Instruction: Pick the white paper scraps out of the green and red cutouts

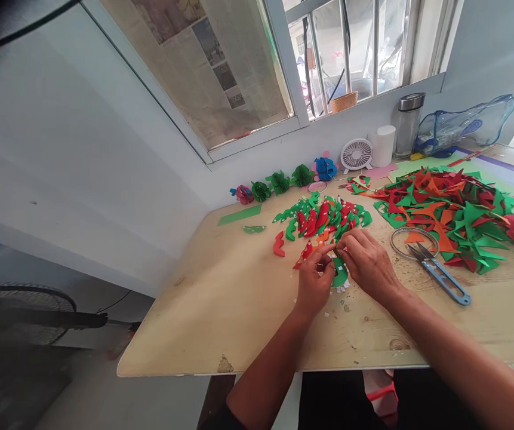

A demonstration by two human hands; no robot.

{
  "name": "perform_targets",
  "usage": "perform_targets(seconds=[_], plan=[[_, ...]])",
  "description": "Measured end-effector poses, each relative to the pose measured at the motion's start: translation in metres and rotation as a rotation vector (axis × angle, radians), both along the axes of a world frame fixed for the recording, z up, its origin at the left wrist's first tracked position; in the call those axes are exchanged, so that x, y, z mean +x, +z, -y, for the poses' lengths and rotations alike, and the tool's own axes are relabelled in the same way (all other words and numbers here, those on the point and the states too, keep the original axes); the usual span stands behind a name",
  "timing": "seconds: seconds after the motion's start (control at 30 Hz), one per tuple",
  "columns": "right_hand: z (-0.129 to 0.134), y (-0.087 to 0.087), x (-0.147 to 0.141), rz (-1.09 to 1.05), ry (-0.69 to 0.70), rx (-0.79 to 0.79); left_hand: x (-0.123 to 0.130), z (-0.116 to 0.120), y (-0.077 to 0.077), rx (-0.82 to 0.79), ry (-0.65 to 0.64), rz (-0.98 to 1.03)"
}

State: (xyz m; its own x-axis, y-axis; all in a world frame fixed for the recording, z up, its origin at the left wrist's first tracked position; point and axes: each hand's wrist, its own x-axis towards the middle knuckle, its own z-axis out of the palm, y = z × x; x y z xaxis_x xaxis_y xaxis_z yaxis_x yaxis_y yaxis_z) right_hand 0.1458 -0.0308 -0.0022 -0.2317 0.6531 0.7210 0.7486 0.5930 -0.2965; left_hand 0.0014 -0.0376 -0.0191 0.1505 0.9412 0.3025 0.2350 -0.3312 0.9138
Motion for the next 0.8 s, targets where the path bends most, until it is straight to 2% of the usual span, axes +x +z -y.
perform_targets(seconds=[0.43,0.8], plan=[[-0.0036,-0.0092,0.0033,-0.066,0.018,-0.128,-0.0003,-0.0015,-0.0038,0.003,0.013,-0.026],[0.0002,-0.0023,-0.0004,-0.103,-0.039,-0.138,0.0006,0.0004,0.0001,-0.011,0.026,-0.020]])
